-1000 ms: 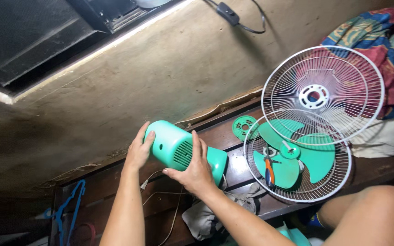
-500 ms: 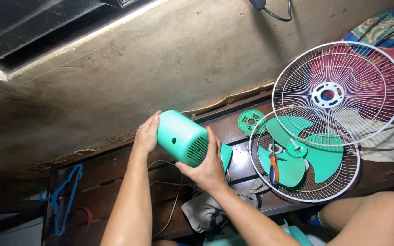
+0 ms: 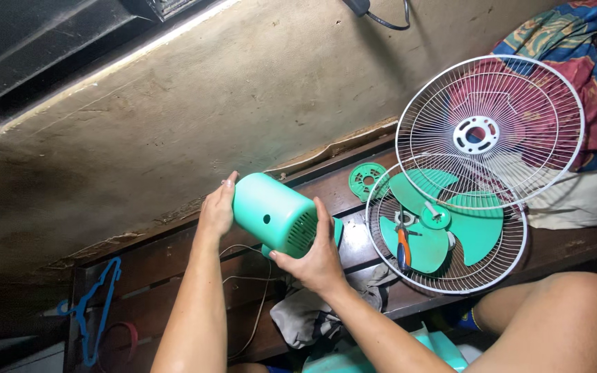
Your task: The person disassembles a green electric fan by removing the rear casing with a screwdriver. They unscrew fasteners, detach the plastic cover, and set it aside, exposing the motor and internal components.
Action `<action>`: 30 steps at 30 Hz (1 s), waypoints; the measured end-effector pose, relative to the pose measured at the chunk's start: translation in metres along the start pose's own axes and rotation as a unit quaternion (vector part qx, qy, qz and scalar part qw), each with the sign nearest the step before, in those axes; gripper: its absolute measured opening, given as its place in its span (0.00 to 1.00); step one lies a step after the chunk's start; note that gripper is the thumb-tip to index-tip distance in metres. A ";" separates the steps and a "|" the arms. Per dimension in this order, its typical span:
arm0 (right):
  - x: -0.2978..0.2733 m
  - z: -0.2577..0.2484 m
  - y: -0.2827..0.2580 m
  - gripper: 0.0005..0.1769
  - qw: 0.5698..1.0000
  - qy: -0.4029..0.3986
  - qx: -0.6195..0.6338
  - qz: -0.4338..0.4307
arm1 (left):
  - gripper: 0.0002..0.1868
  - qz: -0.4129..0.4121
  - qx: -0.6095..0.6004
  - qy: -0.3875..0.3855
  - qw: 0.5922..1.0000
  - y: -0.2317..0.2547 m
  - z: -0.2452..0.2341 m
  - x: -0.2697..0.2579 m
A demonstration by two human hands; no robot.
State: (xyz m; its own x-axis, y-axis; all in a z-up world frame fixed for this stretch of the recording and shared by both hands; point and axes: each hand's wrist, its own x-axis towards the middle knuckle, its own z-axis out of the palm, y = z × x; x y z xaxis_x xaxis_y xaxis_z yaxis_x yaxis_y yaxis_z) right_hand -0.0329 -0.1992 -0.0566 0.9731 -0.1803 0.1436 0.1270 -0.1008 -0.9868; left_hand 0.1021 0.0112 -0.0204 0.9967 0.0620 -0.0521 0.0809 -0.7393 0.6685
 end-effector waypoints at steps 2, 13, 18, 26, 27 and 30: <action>-0.002 -0.003 0.001 0.71 1.000 -0.002 0.013 0.004 | 0.33 0.007 0.000 -0.002 1.000 -0.004 0.003 0.001; -0.010 -0.011 0.006 0.71 0.996 -0.020 0.078 0.036 | 0.32 0.022 -0.002 0.006 1.000 -0.013 0.005 0.006; -0.007 -0.010 0.005 0.71 0.995 -0.036 0.083 0.042 | 0.33 0.000 0.016 0.007 1.000 -0.010 0.002 0.006; -0.007 -0.006 0.017 0.71 0.993 -0.057 0.092 0.052 | 0.36 0.007 0.003 0.007 1.000 -0.009 0.000 0.002; -0.007 -0.007 0.020 0.71 0.993 -0.059 0.094 0.043 | 0.36 0.009 -0.002 0.007 1.000 -0.009 0.000 0.001; -0.005 -0.010 0.028 0.71 0.990 -0.070 0.120 0.030 | 0.36 0.013 -0.016 0.009 1.000 -0.008 0.002 -0.002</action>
State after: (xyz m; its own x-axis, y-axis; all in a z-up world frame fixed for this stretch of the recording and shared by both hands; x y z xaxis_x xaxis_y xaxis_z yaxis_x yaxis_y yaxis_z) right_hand -0.0362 -0.2110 -0.0842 0.9953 -0.0392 0.0884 0.0932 0.1454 -0.9850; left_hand 0.0997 0.0157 -0.0276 0.9982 0.0556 -0.0215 0.0550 -0.7193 0.6925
